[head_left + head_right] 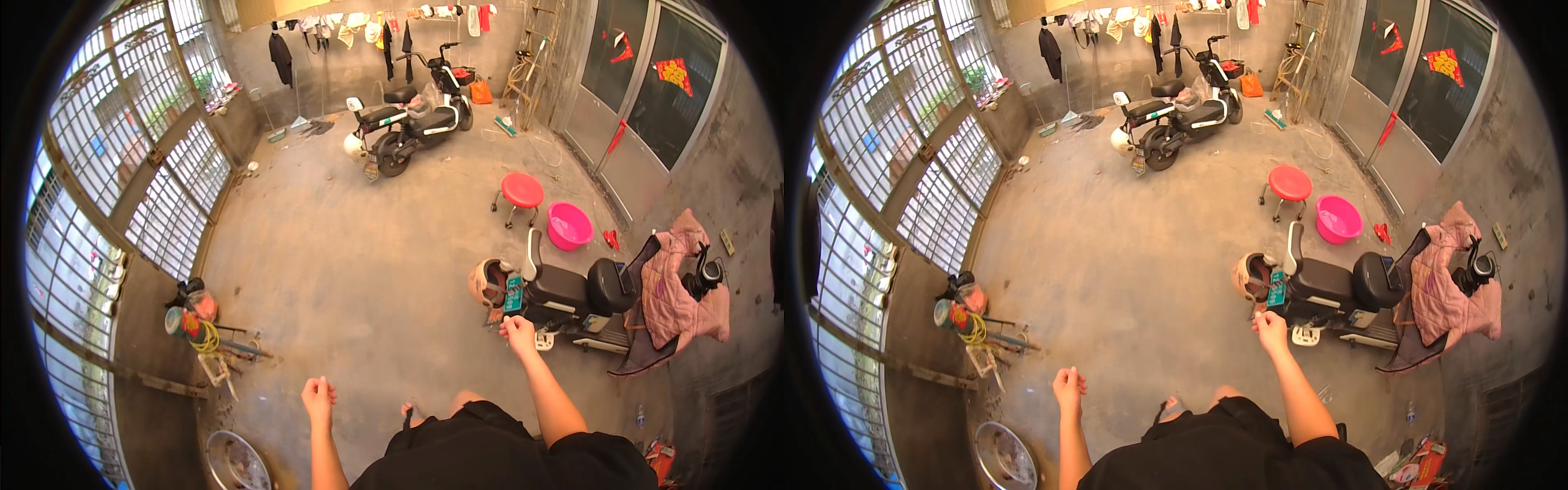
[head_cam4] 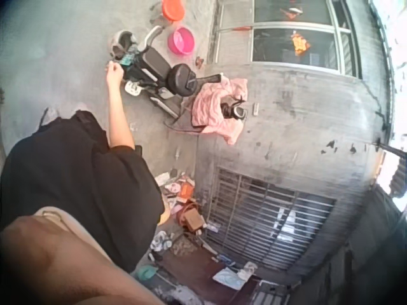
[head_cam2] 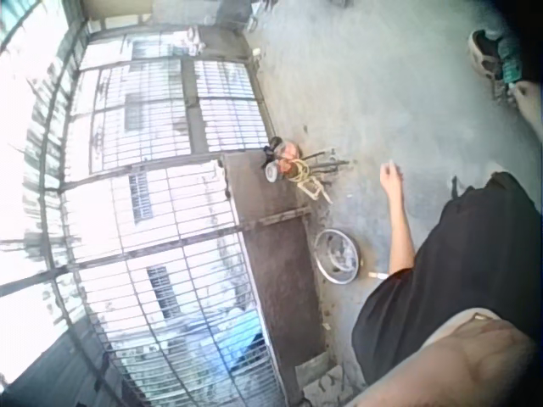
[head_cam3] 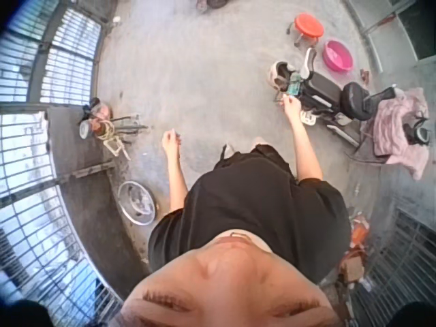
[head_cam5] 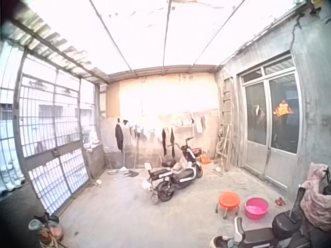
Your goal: The person organizes various plastic buckets and basins on the floor, then picks up a green basin and a cloth to scrub the inside of the basin by hand while squatting.
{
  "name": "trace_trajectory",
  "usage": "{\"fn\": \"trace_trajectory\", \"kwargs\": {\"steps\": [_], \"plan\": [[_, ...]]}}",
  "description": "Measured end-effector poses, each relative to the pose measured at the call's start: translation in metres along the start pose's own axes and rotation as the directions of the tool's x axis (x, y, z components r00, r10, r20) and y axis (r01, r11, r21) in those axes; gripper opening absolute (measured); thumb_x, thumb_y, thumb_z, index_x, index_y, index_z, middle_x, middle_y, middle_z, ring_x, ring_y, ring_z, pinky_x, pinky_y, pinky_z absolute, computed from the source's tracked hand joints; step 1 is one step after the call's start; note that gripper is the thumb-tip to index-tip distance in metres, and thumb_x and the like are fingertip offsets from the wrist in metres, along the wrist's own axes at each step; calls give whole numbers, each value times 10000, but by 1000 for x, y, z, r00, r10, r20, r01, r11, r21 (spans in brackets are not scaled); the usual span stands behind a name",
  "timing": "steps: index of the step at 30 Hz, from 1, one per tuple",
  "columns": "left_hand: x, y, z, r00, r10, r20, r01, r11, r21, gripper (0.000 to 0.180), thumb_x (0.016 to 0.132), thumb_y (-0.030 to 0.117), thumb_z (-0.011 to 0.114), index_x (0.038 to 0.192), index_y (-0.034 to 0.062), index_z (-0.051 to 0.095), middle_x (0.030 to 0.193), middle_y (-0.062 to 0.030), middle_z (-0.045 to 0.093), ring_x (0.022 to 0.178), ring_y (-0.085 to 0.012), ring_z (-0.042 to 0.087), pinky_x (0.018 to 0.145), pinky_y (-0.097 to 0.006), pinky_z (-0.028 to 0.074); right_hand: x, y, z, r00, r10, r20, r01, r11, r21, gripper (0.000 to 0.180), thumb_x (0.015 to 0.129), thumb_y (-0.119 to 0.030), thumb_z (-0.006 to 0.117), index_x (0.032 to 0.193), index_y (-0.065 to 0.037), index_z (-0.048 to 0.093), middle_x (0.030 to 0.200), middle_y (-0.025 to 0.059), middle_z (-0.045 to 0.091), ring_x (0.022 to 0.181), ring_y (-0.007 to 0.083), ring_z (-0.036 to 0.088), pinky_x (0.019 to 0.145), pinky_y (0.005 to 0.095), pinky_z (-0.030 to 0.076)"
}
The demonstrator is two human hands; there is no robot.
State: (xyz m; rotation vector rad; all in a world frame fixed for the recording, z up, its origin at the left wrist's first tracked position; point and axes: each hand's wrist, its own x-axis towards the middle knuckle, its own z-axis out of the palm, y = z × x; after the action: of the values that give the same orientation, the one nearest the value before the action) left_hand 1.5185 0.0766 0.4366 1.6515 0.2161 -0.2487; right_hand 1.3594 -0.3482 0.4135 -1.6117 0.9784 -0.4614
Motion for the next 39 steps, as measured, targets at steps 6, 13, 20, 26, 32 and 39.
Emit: {"fn": "trace_trajectory", "kwargs": {"steps": [6,13,20,26,32,39], "plan": [[146,72,122,970,40,240,-47,999,25,200,867,182,511,725,41,507,613,-55,547,475,-87,482,399,-215,382,105,-30,39,996,-48,-79,47,999,-16,284,840,-222,563,675,9,572,614,44,579,542,101,548,495,239,444],[269,124,316,869,7,495,-66,993,102,140,860,159,516,807,30,521,675,-67,575,494,-103,507,418,-223,413,257,-3,52,961,65,-268,-19,985,171,225,833,-173,574,689,-1,584,637,37,589,535,94,541,486,222,438],[394,166,427,841,-115,529,-6,975,222,122,855,141,507,811,27,514,675,-76,578,490,-119,517,415,-226,417,373,-37,58,906,193,-376,-66,943,327,205,811,-155,581,707,21,594,606,50,588,562,106,549,536,237,438],[513,172,518,850,-183,494,43,958,282,126,858,139,492,793,32,506,661,-78,571,474,-121,510,403,-229,409,470,-51,35,809,336,-482,-163,917,365,211,808,-158,580,695,19,594,592,45,584,528,105,540,507,235,433],[594,202,648,774,-204,599,33,958,283,136,860,144,491,779,35,502,655,-72,567,463,-116,500,394,-229,401,539,-36,12,710,414,-570,-309,910,277,199,811,-156,567,684,-5,593,610,54,588,532,116,559,481,242,447],[616,219,814,646,-244,723,-51,932,360,120,851,155,497,811,42,504,674,-78,577,484,-128,512,413,-235,412,600,-20,-31,528,593,-608,-287,799,529,94,809,-93,531,863,-35,583,729,54,591,559,134,571,474,251,467]]}}
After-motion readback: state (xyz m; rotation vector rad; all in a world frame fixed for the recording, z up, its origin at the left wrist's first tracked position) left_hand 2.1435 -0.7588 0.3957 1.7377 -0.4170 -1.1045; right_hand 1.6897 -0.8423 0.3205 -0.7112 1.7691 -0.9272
